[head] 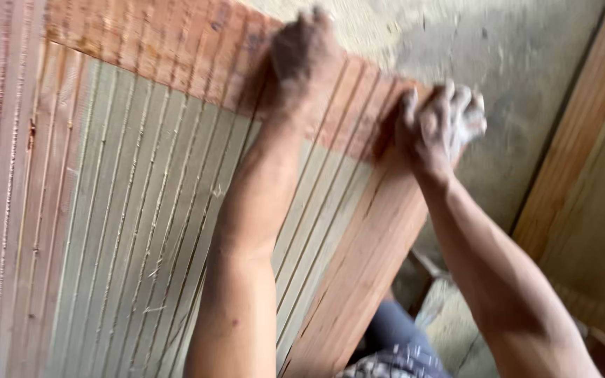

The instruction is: The person sands the surface of a large wooden board using a sanding block. They move the block back and forth along the grain of the wood, covering the edges and the main surface area.

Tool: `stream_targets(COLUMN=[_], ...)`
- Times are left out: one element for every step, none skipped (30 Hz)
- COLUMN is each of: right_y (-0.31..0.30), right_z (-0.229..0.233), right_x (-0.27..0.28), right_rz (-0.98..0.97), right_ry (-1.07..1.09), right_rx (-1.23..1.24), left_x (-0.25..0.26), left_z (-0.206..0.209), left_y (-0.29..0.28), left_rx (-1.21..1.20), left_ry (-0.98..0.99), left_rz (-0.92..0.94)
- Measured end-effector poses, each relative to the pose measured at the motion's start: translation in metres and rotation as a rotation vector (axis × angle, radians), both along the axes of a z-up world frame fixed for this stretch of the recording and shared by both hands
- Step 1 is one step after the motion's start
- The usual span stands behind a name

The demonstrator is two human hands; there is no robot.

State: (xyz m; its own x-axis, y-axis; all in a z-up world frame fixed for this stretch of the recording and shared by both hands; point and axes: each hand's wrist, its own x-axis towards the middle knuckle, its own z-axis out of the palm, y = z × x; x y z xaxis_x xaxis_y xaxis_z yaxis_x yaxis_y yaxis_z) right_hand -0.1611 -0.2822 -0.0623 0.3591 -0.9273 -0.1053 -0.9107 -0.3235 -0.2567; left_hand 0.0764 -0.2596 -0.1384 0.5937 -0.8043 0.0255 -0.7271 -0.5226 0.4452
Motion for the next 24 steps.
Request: stream_targets(right_y=[0.009, 0.002, -0.006, -0.007, -0.008, 0.000, 0.007, 0.004, 0.002, -0.003, -0.007, -0.007, -0.006, -0.002, 0.003, -0.001, -0.004, -0.004, -0.005, 0.003, 0.010, 0.004, -0.002, -0.003], right_z=[0.003, 0.003, 0.004, 0.004, 0.002, 0.001, -0.001, -0.003, -0.004, -0.006, -0.008, -0.009, -0.010, -0.010, -0.011, -0.010, -0.008, -0.007, -0.006, -0.005, -0.004, -0.002, 0.000, 0.002], right_x=[-0.009, -0.002, 0.007, 0.010, 0.011, 0.004, -0.004, -0.005, -0.005, -0.001, 0.004, 0.003, 0.002, -0.001, -0.004, -0.002, 0.001, -0.001, -0.002, -0.004, -0.005, 0.002, 0.009, 0.007], right_rz=[-0.019, -0.022, -0.026, -0.033, -0.026, -0.032, -0.037, -0.023, -0.008, -0.010, -0.004, -0.004, -0.004, -0.011, -0.017, -0.013, 0.003, 0.004, 0.006, -0.017, -0.039, -0.034, -0.027, -0.037], right_ry=[-0.016, -0.016, -0.016, -0.006, -0.011, -0.005, 0.001, -0.001, -0.004, -0.021, -0.037, -0.033, -0.029, -0.013, 0.002, 0.009, -0.017, -0.025, -0.033, -0.017, -0.002, -0.001, -0.004, 0.003], right_rx=[0.015, 0.028, 0.041, 0.070, 0.069, 0.084, 0.099, 0.069, 0.038, -0.002, 0.005, 0.028, 0.051, 0.048, 0.046, 0.030, -0.004, -0.018, -0.031, 0.015, 0.062, 0.085, 0.077, 0.074], left_x=[-0.007, -0.005, -0.011, -0.024, -0.033, -0.053, -0.069, -0.079, -0.090, -0.085, -0.078, -0.068, -0.056, -0.041, -0.029, -0.015, -0.003, 0.002, 0.002, -0.002, -0.012, -0.018, -0.026, -0.043], left_z=[-0.004, -0.012, -0.008, 0.001, 0.013, 0.032, 0.055, 0.079, 0.098, 0.111, 0.120, 0.117, 0.105, 0.085, 0.064, 0.041, 0.021, 0.003, -0.002, -0.008, -0.009, 0.005, 0.021, 0.039], left_y=[0.014, 0.038, 0.072, 0.120, 0.160, 0.209, 0.249, 0.278, 0.287, 0.281, 0.263, 0.233, 0.192, 0.143, 0.099, 0.052, 0.019, 0.002, -0.005, 0.015, 0.046, 0.077, 0.123, 0.171], left_rx=[-0.086, -0.142, -0.195, 0.148, 0.018, 0.191, 0.088, 0.193, 0.169, 0.135, 0.101, 0.097, -0.039, 0.008, 0.193, 0.184, 0.176, 0.145, 0.113, 0.096, 0.154, 0.189, 0.154, -0.053], left_ry=[0.053, -0.150, -0.354, 0.133, -0.058, 0.127, 0.000, 0.046, -0.011, -0.082, -0.153, 0.034, -0.189, 0.064, 0.088, 0.027, -0.034, -0.027, -0.019, -0.010, -0.032, -0.066, -0.097, -0.297], left_rz=[0.015, -0.011, -0.035, 0.006, -0.030, 0.020, -0.011, -0.022, -0.001, 0.006, 0.012, -0.004, -0.036, -0.011, 0.012, -0.007, -0.025, -0.006, 0.013, 0.025, -0.012, -0.021, -0.046, -0.074])
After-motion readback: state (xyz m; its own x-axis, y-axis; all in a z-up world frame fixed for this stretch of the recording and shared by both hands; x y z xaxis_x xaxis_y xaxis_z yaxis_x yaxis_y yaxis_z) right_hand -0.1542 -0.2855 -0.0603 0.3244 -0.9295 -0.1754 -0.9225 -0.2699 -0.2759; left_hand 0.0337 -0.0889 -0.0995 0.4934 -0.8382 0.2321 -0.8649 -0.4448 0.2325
